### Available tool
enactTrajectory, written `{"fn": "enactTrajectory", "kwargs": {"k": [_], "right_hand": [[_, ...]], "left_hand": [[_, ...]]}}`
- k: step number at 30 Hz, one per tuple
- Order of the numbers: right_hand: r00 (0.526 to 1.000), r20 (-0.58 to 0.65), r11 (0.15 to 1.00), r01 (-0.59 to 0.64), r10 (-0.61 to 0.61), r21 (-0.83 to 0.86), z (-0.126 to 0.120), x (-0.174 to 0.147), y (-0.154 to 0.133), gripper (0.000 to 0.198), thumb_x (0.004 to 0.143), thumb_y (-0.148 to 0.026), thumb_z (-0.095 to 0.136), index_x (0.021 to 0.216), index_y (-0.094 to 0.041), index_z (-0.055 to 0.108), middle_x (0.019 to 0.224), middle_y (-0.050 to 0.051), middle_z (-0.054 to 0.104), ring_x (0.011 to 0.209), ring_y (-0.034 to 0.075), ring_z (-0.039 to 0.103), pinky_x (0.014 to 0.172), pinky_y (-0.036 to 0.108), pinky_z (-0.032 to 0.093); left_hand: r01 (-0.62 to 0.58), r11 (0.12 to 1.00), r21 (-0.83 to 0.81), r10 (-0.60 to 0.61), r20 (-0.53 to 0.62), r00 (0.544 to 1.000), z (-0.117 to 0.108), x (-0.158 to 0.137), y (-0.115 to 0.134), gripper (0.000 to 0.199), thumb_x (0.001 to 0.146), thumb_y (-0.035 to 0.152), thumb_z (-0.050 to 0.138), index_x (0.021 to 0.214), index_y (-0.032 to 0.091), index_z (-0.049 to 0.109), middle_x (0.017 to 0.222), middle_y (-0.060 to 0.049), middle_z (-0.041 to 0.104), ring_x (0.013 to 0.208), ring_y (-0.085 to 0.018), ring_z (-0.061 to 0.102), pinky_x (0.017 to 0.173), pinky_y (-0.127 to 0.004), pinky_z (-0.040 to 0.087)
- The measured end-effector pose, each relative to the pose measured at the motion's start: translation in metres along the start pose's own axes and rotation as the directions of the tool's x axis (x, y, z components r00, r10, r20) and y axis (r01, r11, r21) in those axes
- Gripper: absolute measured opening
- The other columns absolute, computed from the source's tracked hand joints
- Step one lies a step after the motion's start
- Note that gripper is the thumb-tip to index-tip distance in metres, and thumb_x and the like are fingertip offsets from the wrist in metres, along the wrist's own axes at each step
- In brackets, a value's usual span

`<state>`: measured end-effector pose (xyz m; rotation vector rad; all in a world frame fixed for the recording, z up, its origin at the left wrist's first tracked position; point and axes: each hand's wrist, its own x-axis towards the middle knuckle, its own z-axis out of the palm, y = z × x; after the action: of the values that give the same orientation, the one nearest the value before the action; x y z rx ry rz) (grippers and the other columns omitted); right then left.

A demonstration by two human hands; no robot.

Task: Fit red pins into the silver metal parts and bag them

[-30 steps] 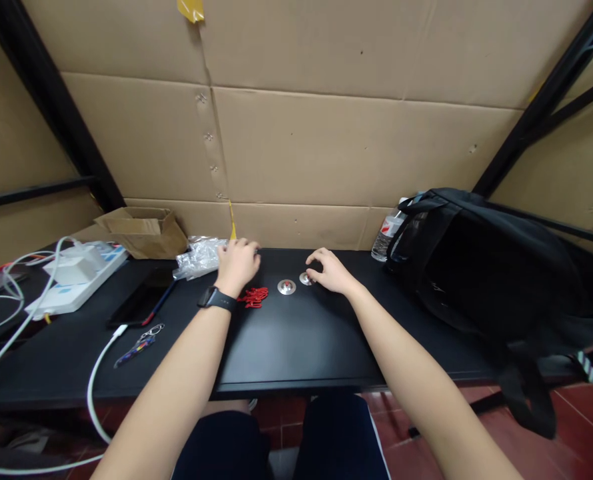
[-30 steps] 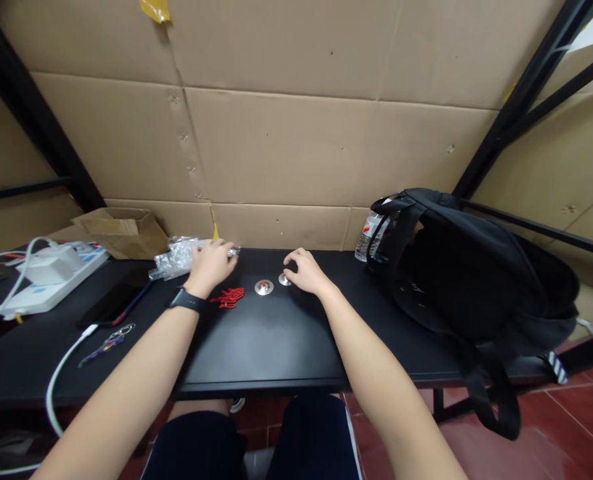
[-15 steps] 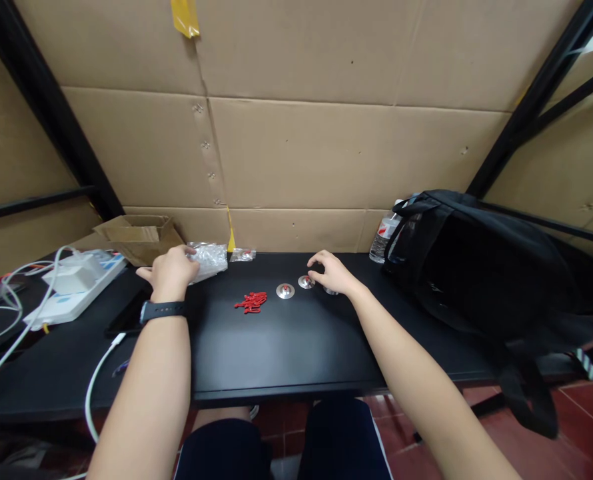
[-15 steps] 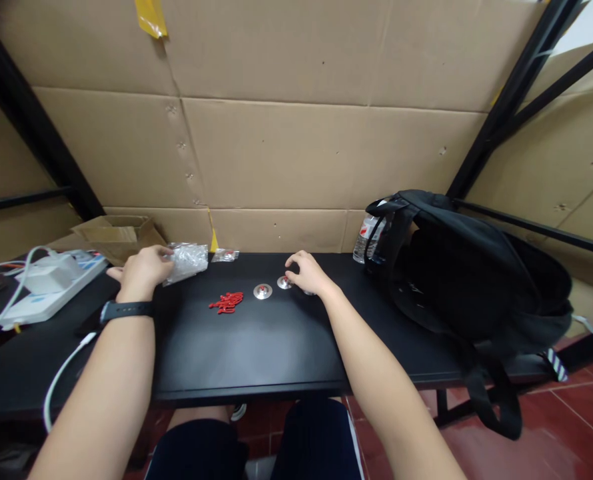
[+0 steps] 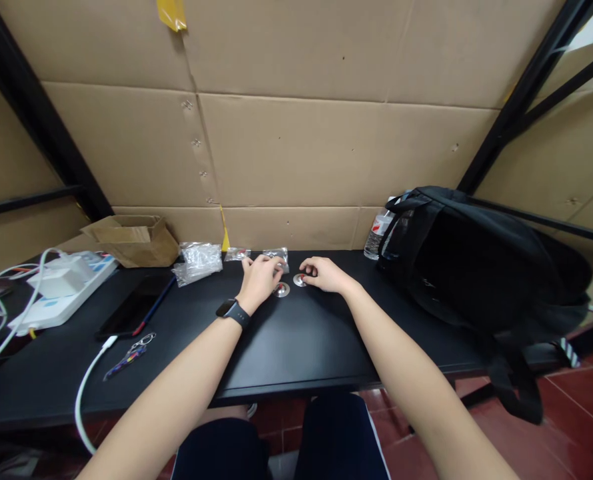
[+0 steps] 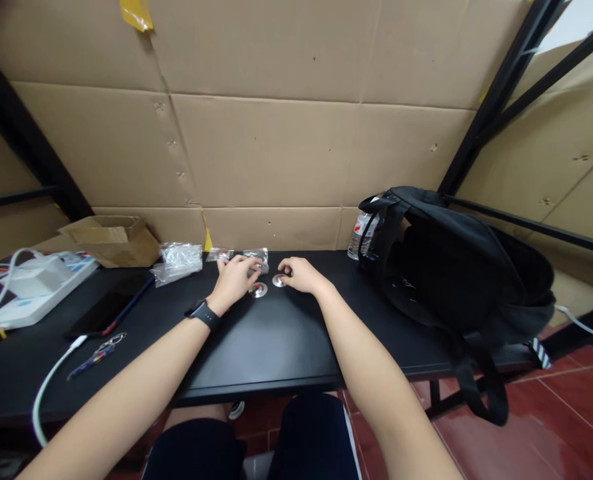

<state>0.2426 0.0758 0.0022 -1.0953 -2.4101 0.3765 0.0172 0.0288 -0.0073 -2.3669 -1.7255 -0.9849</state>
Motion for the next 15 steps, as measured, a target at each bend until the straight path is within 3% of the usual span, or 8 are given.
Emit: {"fn": "enactTrajectory", "kwargs": {"k": [3, 6, 10, 15], "right_hand": [[0.999, 0.035, 0.999, 0.023, -0.021, -0.044, 0.002, -0.001, 0.000, 0.029, 0.084, -0.022, 0.072, 0.113, -0.019, 0.073, 0.087, 0.003, 0.069, 0.075, 0.015, 0.062, 0.073, 0.024, 0.044], [0.997, 0.073, 0.994, 0.017, -0.010, -0.105, 0.004, -0.001, -0.001, 0.024, 0.085, -0.021, 0.071, 0.108, -0.023, 0.076, 0.089, 0.003, 0.072, 0.082, 0.016, 0.066, 0.077, 0.024, 0.045], [0.993, 0.106, 0.982, -0.035, 0.055, -0.185, 0.004, -0.002, -0.008, 0.018, 0.087, -0.021, 0.067, 0.101, -0.026, 0.078, 0.092, 0.003, 0.075, 0.085, 0.017, 0.069, 0.074, 0.023, 0.044], [0.990, 0.072, 0.950, -0.097, 0.123, -0.296, 0.003, -0.003, -0.015, 0.019, 0.087, -0.024, 0.065, 0.100, -0.029, 0.078, 0.099, 0.003, 0.077, 0.091, 0.021, 0.070, 0.066, 0.024, 0.043]], "left_hand": [[-0.061, 0.998, -0.011, 0.061, 0.048, 0.997, 0.000, 0.000, -0.002, 0.022, 0.098, 0.029, 0.052, 0.113, 0.030, 0.067, 0.108, -0.004, 0.077, 0.115, -0.027, 0.059, 0.097, -0.047, 0.029], [-0.167, 0.986, 0.014, 0.166, 0.048, 0.985, -0.015, -0.001, -0.004, 0.025, 0.098, 0.031, 0.050, 0.117, 0.030, 0.067, 0.122, -0.006, 0.071, 0.118, -0.027, 0.056, 0.097, -0.045, 0.031], [-0.289, 0.956, 0.057, 0.273, 0.197, 0.941, -0.029, -0.005, -0.004, 0.016, 0.091, 0.031, 0.059, 0.098, 0.028, 0.073, 0.103, -0.005, 0.074, 0.108, -0.028, 0.058, 0.095, -0.044, 0.031], [-0.308, 0.944, 0.115, 0.262, 0.301, 0.917, -0.021, -0.007, -0.002, 0.020, 0.090, 0.022, 0.057, 0.088, 0.029, 0.075, 0.092, -0.004, 0.075, 0.100, -0.026, 0.060, 0.089, -0.042, 0.030]]}}
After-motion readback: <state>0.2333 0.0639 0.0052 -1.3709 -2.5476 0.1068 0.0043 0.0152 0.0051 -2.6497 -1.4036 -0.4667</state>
